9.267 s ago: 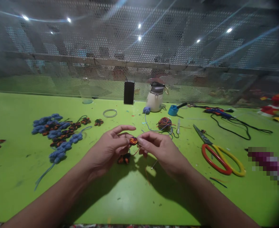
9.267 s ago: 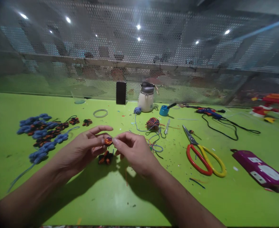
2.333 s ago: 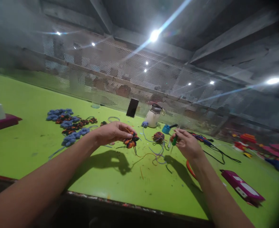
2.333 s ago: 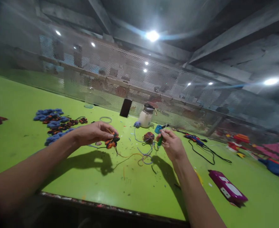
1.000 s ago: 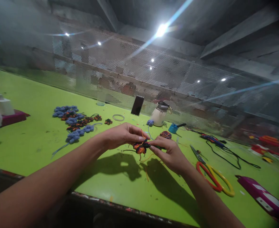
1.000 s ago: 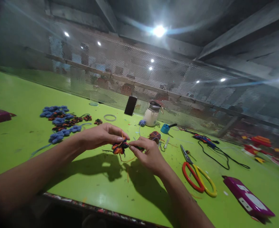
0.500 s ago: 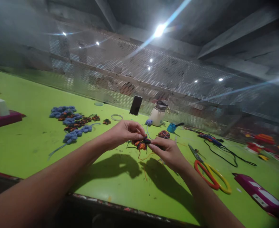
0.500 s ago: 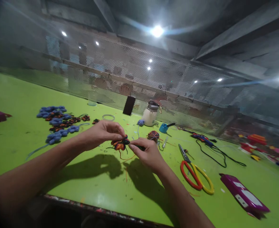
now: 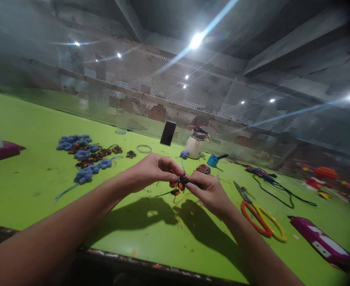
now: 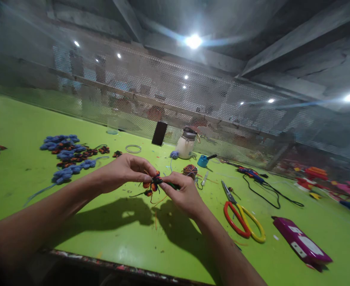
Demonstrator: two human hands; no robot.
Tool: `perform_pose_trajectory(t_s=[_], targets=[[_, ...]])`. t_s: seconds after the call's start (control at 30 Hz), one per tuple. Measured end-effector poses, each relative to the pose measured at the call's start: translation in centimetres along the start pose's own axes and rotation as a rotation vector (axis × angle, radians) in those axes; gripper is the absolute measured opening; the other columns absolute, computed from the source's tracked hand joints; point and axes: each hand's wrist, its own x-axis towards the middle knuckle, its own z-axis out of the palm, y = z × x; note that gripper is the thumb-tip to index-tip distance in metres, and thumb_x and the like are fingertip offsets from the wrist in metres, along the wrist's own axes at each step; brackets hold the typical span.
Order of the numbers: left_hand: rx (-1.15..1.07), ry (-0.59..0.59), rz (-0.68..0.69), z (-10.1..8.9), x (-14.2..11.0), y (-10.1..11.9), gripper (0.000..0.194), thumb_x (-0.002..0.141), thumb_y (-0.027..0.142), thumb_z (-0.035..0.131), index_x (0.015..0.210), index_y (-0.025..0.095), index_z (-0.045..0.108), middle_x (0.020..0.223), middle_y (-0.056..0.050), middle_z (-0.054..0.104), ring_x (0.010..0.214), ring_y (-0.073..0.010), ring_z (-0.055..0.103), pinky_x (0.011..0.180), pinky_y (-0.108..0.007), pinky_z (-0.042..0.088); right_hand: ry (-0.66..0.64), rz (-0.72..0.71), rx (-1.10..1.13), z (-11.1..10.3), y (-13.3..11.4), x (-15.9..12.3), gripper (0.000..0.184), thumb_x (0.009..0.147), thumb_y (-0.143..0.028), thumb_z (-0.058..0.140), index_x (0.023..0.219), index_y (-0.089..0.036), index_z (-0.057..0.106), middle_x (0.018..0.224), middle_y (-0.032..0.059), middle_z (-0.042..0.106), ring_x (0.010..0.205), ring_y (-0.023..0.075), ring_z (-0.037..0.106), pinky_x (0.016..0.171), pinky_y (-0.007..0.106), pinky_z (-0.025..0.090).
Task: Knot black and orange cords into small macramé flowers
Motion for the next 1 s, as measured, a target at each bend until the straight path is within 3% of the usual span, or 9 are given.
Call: perform_pose_trajectory(t_s=[0.3, 0.47, 1.0], targets=[[-0.006, -0.026, -0.026, 0.14, -0.26, 0.33, 0.02, 0.063, 0.012, 0.072, 0.083, 0.01, 0.071, 0.07, -0.006, 0.069, 0.061, -0.0111, 0.06, 0.064, -0.025, 0.047, 0.086, -0.159, -0.016, -0.11, 0.75, -0.14, 0.014, 0.079, -0.018, 0.058, 0.085, -0.018, 0.07, 0.07, 0.0042, 0.059, 0.066, 0.015, 0.055, 0.062, 0.029, 0.043], [-0.021, -0.028, -0.018, 0.12, -0.36, 0.33, 0.021, 0.063, 0.014, 0.074, 0.084, 0.012, 0.072, 0.072, -0.006, 0.069, 0.063, -0.0115, 0.06, 0.065, -0.026, 0.048, 0.07, -0.136, -0.071, -0.21, 0.48, -0.1, 0.014, 0.08, -0.019, 0.057, 0.085, -0.018, 0.07, 0.068, 0.0037, 0.058, 0.063, 0.0145, 0.053, 0.059, 0.028, 0.042], [0.005, -0.036, 0.019, 0.26, -0.47, 0.59, 0.023, 0.063, 0.012, 0.072, 0.085, 0.013, 0.072, 0.079, -0.006, 0.068, 0.068, -0.0123, 0.06, 0.068, -0.027, 0.048, 0.062, -0.105, 0.073, -0.27, 0.32, -0.28, 0.012, 0.079, -0.021, 0.06, 0.084, -0.018, 0.069, 0.071, 0.0042, 0.062, 0.066, 0.0149, 0.056, 0.062, 0.03, 0.044]])
